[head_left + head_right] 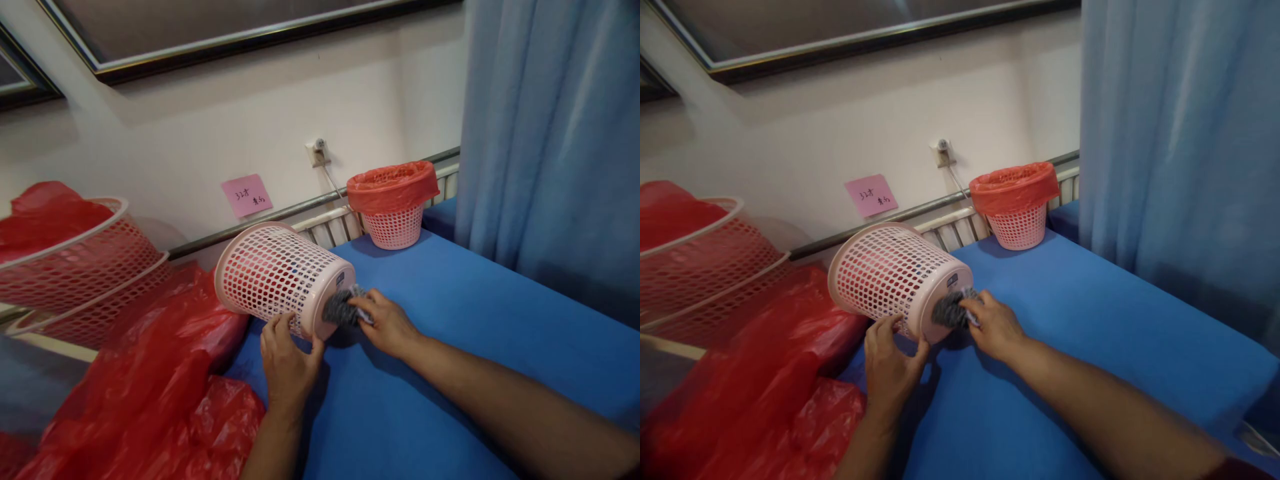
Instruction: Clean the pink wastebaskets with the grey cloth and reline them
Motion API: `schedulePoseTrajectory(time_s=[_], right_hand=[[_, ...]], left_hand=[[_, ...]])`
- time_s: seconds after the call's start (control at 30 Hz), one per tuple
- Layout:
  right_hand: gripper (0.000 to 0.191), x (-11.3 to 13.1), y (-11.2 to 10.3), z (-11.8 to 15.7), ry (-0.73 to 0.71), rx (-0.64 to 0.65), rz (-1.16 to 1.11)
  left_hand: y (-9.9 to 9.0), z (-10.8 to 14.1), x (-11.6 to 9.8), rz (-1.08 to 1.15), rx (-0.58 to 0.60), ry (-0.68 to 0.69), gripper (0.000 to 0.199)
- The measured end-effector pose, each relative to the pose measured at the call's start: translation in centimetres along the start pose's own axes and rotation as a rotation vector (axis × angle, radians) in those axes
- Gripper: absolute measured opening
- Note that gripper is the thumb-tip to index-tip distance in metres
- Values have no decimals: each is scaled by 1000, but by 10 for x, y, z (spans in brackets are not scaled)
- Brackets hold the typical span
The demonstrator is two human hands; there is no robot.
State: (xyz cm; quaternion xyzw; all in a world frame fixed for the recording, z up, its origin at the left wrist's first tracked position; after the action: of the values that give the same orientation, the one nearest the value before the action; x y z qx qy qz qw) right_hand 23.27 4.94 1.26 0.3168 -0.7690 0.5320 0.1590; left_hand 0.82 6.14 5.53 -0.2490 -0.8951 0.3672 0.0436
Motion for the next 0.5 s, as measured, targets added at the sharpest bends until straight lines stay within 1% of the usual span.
schedulePoseTrajectory(time_s=[0.03, 0.07, 0.1, 0.13, 0.17, 0.23, 0.27, 0.3, 0.33, 0.37, 0.4, 0.43, 0.5], right_hand=[[48, -3, -1, -1, 63, -80, -4], [48, -3, -1, -2, 100, -121, 14], [46, -1, 2, -3, 109, -116, 50], [43, 5, 7, -3, 83, -64, 95], [37, 13, 13, -3, 23, 21, 142], [24, 29, 24, 1, -155, 208, 221], [20, 36, 28, 4, -247, 280, 240], [20, 40, 29, 8, -316, 324, 241], [20, 41, 28, 10, -349, 336, 224], [24, 39, 25, 11, -337, 316, 189], [30, 34, 20, 11, -287, 264, 138], [37, 27, 15, 9, -216, 185, 75], [43, 12, 5, 5, -57, -26, -65]], left_hand=[[0, 0, 0, 3, 3, -4, 51], [0, 0, -1, 4, 3, -4, 50], [1, 0, -1, 3, 3, 1, 50], [1, 0, -1, 0, 2, 9, 51], [1, 0, -1, -6, 0, 14, 52], [1, 0, 0, -22, -3, 13, 54], [1, 0, 1, -29, -5, 11, 55], [1, 0, 1, -35, -9, 7, 55], [1, 0, 1, -38, -12, 5, 54], [0, 0, 1, -39, -13, 6, 53], [0, 0, -1, -39, -12, 8, 52], [0, -1, -2, -38, -13, 10, 51], [-1, -2, -6, -36, -16, 10, 49]])
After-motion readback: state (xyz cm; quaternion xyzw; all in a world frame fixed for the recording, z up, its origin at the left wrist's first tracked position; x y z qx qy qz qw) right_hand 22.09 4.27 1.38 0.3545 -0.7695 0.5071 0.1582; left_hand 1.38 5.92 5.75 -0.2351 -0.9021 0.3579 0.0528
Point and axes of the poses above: each hand's wrist, its own z-axis away from the middle knuckle, its own y-axis out of the palm, x = y × z, the point moved 3 cm from there along -z, towards the middle knuckle, and after that the axes turned 3 degrees about x, right-handed, at the moved point
